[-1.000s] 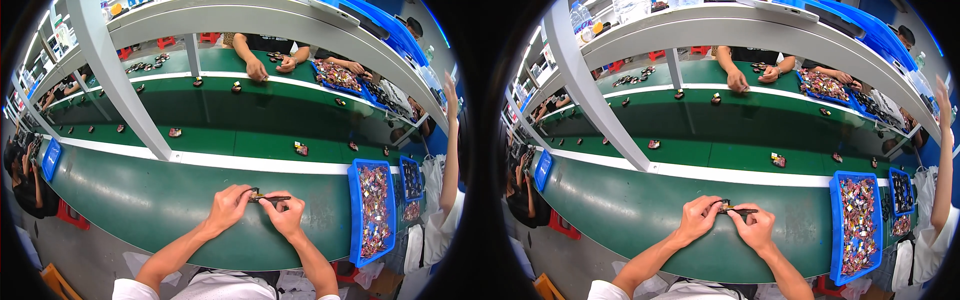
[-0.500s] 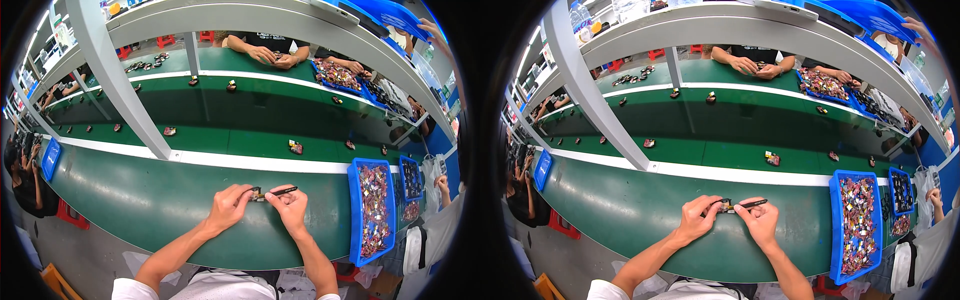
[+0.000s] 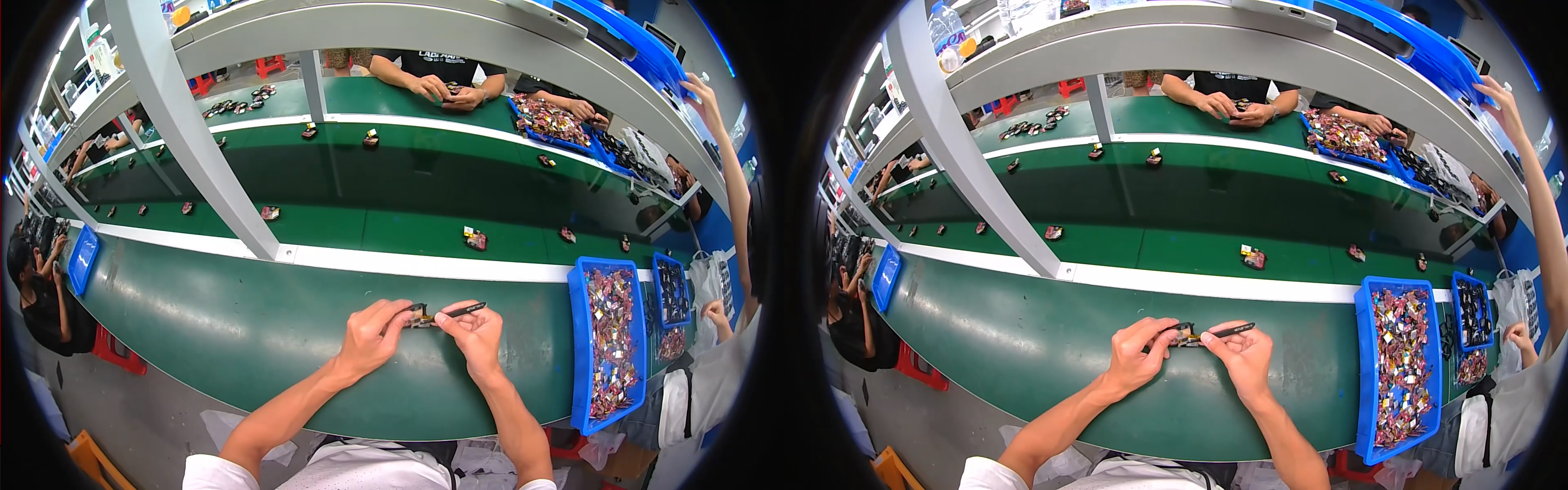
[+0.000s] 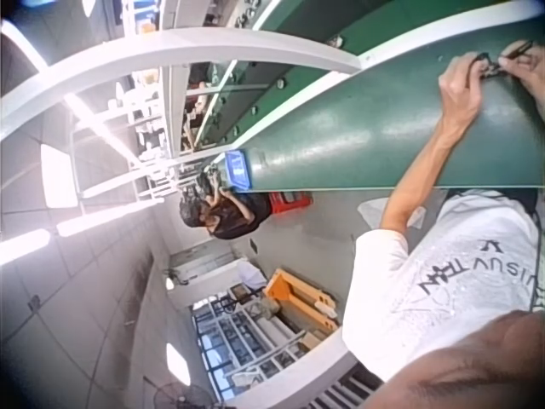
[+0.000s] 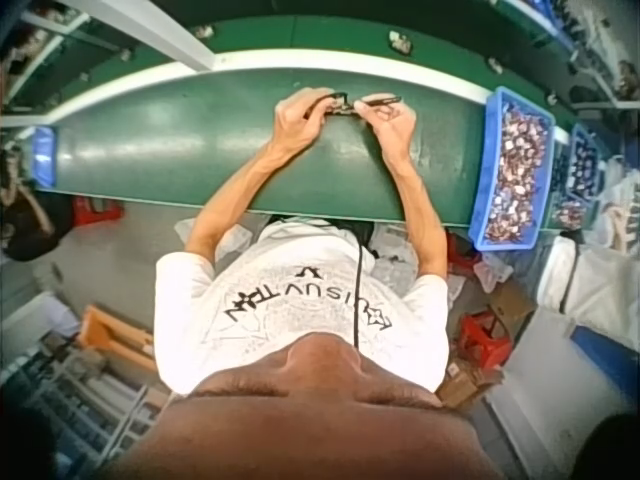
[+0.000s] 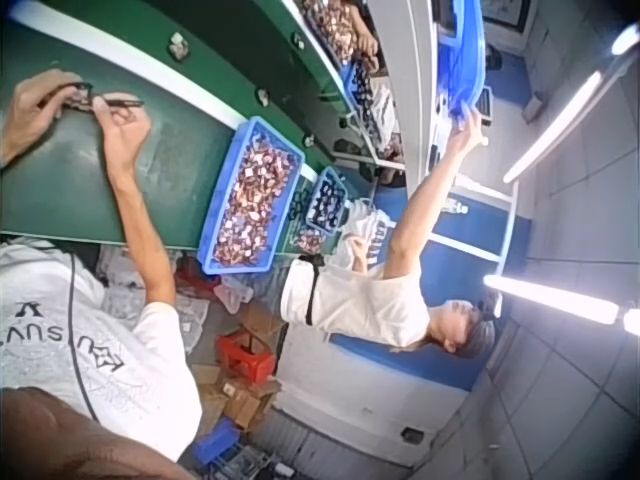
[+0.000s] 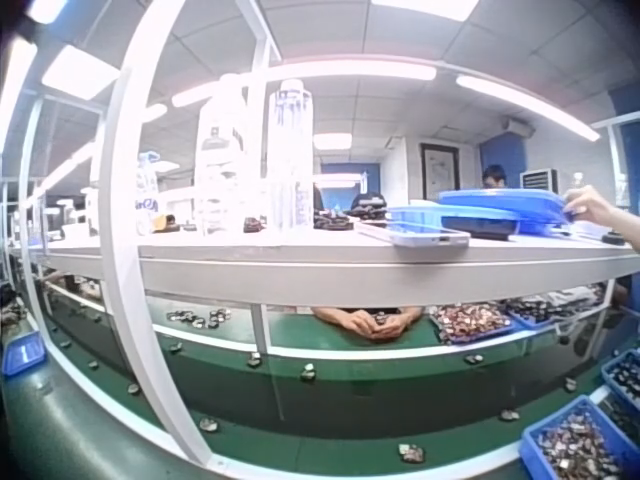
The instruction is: Assembling and inspecting small electronic components on a production line.
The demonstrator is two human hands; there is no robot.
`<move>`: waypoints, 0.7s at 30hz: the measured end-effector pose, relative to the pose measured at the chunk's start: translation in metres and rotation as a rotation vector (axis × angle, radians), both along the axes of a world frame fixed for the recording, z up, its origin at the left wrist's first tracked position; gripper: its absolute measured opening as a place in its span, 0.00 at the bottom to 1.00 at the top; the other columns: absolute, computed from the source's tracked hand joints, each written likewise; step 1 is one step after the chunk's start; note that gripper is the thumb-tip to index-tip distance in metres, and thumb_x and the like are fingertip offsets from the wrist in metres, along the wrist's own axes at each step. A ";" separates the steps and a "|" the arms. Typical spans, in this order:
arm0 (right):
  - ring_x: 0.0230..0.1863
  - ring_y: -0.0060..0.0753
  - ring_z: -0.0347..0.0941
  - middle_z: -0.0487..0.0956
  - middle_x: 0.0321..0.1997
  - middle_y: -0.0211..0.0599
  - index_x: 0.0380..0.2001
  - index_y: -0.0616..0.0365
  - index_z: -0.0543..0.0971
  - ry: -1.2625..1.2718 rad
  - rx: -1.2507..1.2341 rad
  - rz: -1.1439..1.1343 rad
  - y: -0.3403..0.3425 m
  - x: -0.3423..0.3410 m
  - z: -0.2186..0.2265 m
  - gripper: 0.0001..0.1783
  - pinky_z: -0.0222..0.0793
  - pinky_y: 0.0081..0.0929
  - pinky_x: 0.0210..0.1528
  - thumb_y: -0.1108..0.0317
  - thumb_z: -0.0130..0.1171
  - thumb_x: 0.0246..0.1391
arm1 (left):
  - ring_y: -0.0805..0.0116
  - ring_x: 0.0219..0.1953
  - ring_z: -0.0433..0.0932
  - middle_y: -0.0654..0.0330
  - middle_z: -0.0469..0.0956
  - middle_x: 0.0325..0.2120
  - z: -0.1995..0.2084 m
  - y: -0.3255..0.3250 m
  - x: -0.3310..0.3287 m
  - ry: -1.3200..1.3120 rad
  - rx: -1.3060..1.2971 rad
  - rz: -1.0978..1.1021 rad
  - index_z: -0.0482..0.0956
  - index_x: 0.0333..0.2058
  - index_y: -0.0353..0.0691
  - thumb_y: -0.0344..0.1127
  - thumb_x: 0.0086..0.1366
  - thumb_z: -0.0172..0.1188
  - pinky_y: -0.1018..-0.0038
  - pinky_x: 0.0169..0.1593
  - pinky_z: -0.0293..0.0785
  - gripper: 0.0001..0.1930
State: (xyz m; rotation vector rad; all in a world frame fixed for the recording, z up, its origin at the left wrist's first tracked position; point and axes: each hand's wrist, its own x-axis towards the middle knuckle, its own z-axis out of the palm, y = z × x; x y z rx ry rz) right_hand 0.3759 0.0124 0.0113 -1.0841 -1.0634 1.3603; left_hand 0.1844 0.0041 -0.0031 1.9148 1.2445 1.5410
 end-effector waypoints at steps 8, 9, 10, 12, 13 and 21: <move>0.36 0.29 0.84 0.84 0.34 0.45 0.36 0.71 0.80 0.016 -0.078 0.022 0.000 0.003 0.003 0.08 0.80 0.21 0.42 0.82 0.67 0.54 | 0.72 0.19 0.81 0.57 0.81 0.25 0.000 0.000 0.001 0.063 0.065 0.015 0.83 0.40 0.31 0.20 0.62 0.65 0.77 0.22 0.75 0.07; 0.36 0.29 0.84 0.84 0.34 0.45 0.36 0.71 0.80 0.016 -0.078 0.022 0.000 0.003 0.004 0.08 0.80 0.21 0.42 0.82 0.67 0.54 | 0.72 0.20 0.81 0.57 0.81 0.25 0.001 0.000 0.001 0.063 0.077 0.014 0.83 0.40 0.31 0.20 0.62 0.65 0.77 0.22 0.75 0.08; 0.36 0.29 0.84 0.84 0.34 0.45 0.36 0.71 0.80 0.015 -0.085 0.016 0.001 0.003 0.004 0.07 0.80 0.21 0.42 0.82 0.67 0.54 | 0.72 0.20 0.81 0.57 0.82 0.25 0.001 0.000 0.001 0.063 0.089 0.013 0.83 0.40 0.31 0.20 0.61 0.64 0.77 0.22 0.75 0.08; 0.36 0.29 0.84 0.85 0.34 0.45 0.36 0.71 0.80 0.014 -0.092 0.011 0.001 0.003 0.006 0.07 0.80 0.21 0.42 0.82 0.67 0.54 | 0.72 0.19 0.81 0.57 0.82 0.25 0.001 0.001 0.000 0.059 0.092 0.012 0.83 0.40 0.31 0.19 0.61 0.64 0.77 0.22 0.75 0.08; 0.36 0.29 0.84 0.85 0.34 0.45 0.36 0.71 0.80 0.011 -0.092 0.005 0.001 0.003 0.006 0.07 0.81 0.21 0.42 0.82 0.67 0.54 | 0.72 0.19 0.81 0.57 0.82 0.26 0.001 0.001 0.000 0.055 0.096 0.010 0.83 0.40 0.31 0.19 0.61 0.64 0.78 0.22 0.75 0.08; 0.36 0.29 0.84 0.85 0.34 0.45 0.36 0.70 0.80 0.022 -0.071 -0.015 0.001 0.003 0.005 0.08 0.81 0.21 0.42 0.83 0.67 0.53 | 0.72 0.19 0.81 0.56 0.82 0.25 -0.001 0.000 0.000 0.074 0.076 0.002 0.83 0.39 0.31 0.19 0.62 0.64 0.78 0.22 0.75 0.07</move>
